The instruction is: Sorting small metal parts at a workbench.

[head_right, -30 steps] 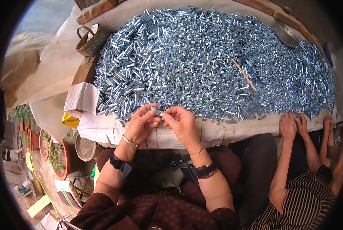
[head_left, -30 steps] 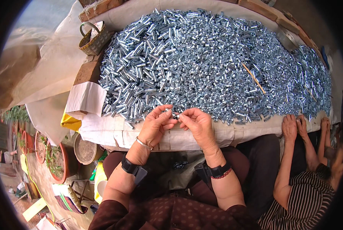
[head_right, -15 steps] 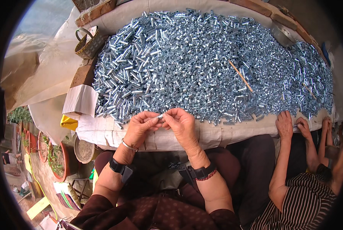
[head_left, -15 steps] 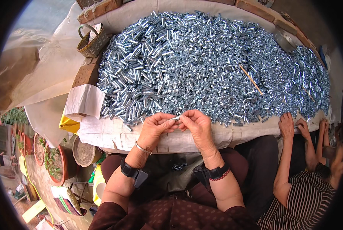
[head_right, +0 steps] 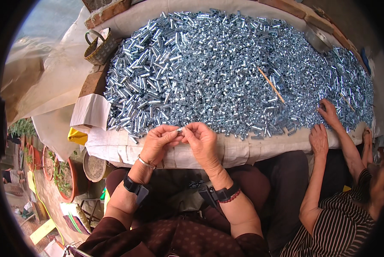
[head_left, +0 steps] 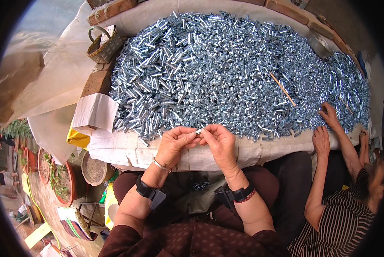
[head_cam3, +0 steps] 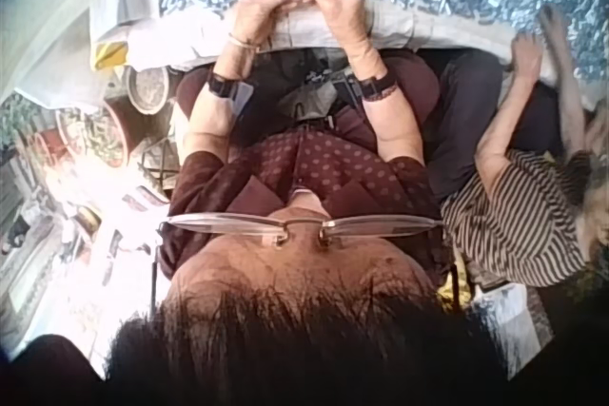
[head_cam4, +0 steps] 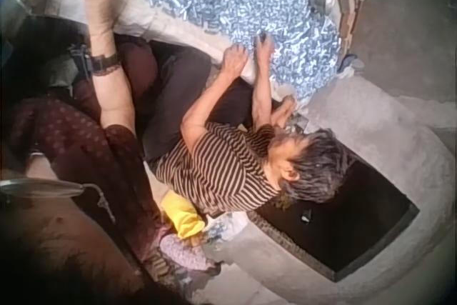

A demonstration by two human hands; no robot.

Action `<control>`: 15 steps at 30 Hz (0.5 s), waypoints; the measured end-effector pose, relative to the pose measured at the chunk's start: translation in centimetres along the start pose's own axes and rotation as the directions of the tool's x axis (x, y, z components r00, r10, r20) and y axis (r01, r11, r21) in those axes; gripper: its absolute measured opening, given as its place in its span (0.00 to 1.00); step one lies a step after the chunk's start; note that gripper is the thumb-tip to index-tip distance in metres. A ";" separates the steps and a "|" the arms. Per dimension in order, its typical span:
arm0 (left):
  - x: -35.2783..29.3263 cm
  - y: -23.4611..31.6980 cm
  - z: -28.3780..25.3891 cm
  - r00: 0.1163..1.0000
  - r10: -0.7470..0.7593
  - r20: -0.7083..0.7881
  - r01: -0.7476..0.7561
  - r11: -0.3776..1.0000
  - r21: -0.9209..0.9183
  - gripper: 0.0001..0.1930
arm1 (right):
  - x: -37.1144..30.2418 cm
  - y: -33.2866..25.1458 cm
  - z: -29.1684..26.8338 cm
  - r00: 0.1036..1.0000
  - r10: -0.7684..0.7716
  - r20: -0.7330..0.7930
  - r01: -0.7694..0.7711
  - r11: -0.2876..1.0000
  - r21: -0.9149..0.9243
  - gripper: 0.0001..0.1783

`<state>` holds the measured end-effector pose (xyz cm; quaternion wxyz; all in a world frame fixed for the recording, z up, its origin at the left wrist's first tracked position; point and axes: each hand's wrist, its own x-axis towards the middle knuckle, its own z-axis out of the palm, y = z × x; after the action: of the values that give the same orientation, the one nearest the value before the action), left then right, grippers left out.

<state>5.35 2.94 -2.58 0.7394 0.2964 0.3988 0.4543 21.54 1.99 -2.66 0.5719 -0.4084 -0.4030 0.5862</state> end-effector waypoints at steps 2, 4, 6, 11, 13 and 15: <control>0.0 -0.2 -0.1 1.000 0.005 -0.001 -0.005 1.000 0.000 0.09 | 0.0 -0.2 -0.2 0.999 0.030 0.029 -0.030 1.000 0.006 0.08; 0.0 -0.3 -0.1 1.000 0.006 -0.001 -0.006 1.000 0.000 0.08 | 0.0 -0.4 -0.1 0.999 0.011 0.031 -0.010 1.000 -0.013 0.08; 0.1 -0.3 -0.1 1.000 0.007 0.000 -0.007 1.000 0.007 0.09 | 0.0 -0.4 -0.3 1.000 -0.007 0.030 0.008 0.999 -0.031 0.07; 0.1 -0.5 -0.1 1.000 0.011 -0.010 -0.011 1.000 0.008 0.09 | 0.2 -0.8 -0.5 0.994 0.100 0.051 -0.101 0.995 0.022 0.07; 0.1 -0.7 -0.1 1.000 0.019 -0.012 -0.019 1.000 0.010 0.09 | -0.4 -0.3 -0.1 0.999 0.030 0.017 -0.029 0.997 -0.077 0.07; 0.1 -0.8 0.2 0.999 0.034 -0.014 -0.034 0.999 0.030 0.08 | -0.7 -0.2 -0.1 0.999 -0.041 -0.008 0.039 0.983 -0.178 0.07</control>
<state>5.94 2.69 -3.19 0.7242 0.3108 0.4058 0.4629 21.70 1.28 -2.44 0.5469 -0.4532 -0.4587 0.5340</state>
